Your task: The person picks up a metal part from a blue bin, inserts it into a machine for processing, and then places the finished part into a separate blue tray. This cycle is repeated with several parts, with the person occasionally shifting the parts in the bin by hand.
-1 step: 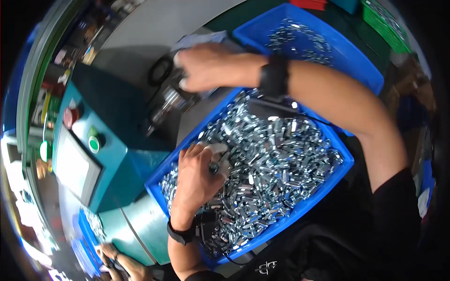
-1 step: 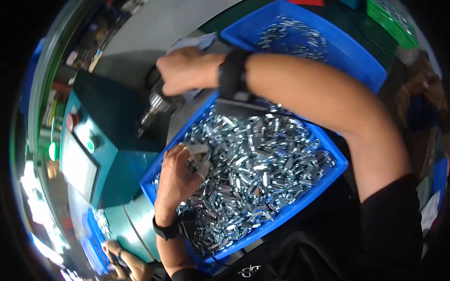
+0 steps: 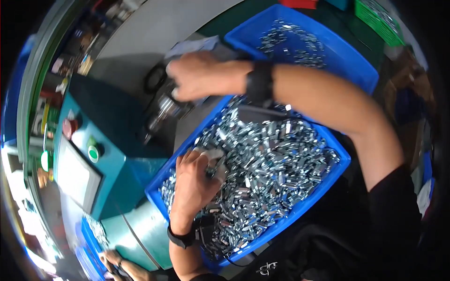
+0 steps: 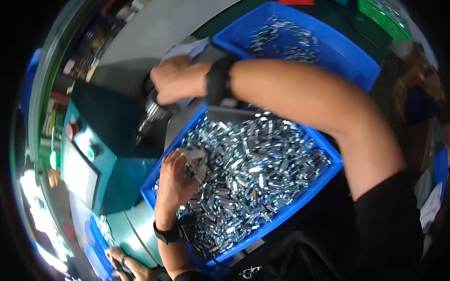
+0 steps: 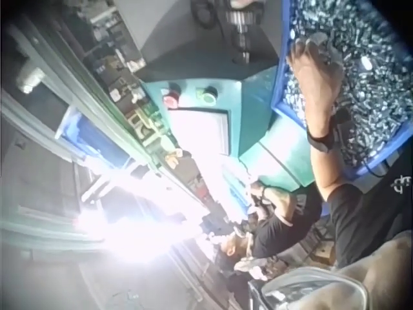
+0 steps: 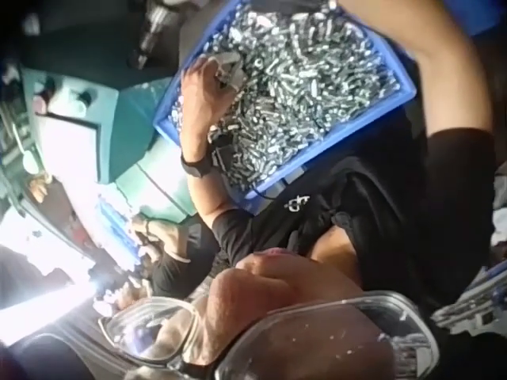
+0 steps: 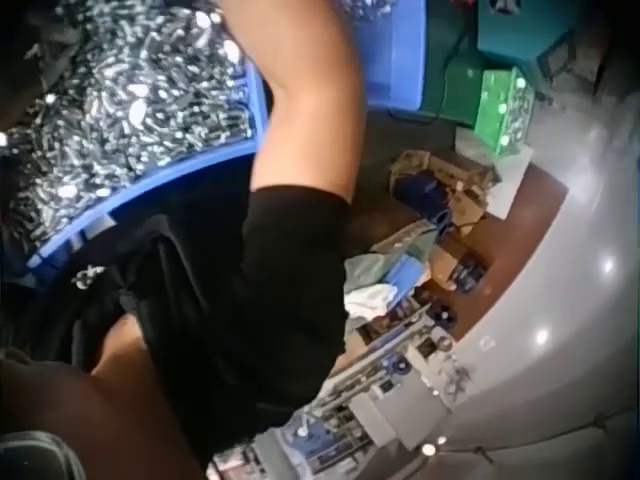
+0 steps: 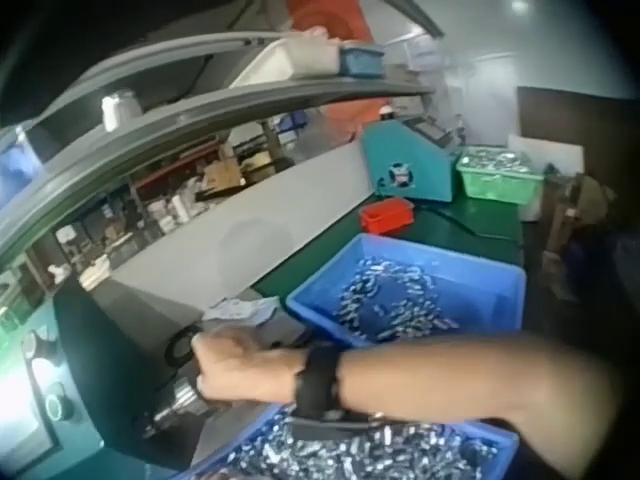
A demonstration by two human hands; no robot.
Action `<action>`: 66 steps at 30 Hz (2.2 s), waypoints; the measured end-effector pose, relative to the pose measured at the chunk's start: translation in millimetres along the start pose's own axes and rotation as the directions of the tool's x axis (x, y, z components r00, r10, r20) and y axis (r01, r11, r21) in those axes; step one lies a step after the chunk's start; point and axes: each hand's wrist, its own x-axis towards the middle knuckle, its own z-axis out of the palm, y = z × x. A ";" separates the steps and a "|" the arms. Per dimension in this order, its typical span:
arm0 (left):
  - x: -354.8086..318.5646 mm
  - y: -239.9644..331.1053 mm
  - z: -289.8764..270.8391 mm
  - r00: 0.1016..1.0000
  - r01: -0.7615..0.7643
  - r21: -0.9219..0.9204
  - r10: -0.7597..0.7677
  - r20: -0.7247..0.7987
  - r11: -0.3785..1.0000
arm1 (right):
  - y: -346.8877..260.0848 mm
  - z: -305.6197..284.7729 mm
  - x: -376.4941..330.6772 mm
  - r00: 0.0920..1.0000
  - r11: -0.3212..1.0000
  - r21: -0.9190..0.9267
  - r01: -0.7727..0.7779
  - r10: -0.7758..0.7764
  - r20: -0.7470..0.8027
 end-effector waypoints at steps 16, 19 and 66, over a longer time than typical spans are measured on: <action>-8.1 7.0 -4.3 0.998 0.040 0.066 -0.037 -0.046 0.997 | 104.3 -52.7 -54.9 0.825 0.918 0.098 -0.384 0.389 -0.411; -4.3 10.0 -7.1 0.998 0.006 0.042 -0.003 -0.057 0.999 | 124.7 -49.1 -75.4 0.803 0.867 0.093 -0.490 0.490 -0.340; -4.9 15.0 -4.7 0.947 0.321 0.124 -0.315 -0.064 0.939 | 48.7 23.9 -53.5 0.995 0.466 0.884 0.043 -0.104 0.007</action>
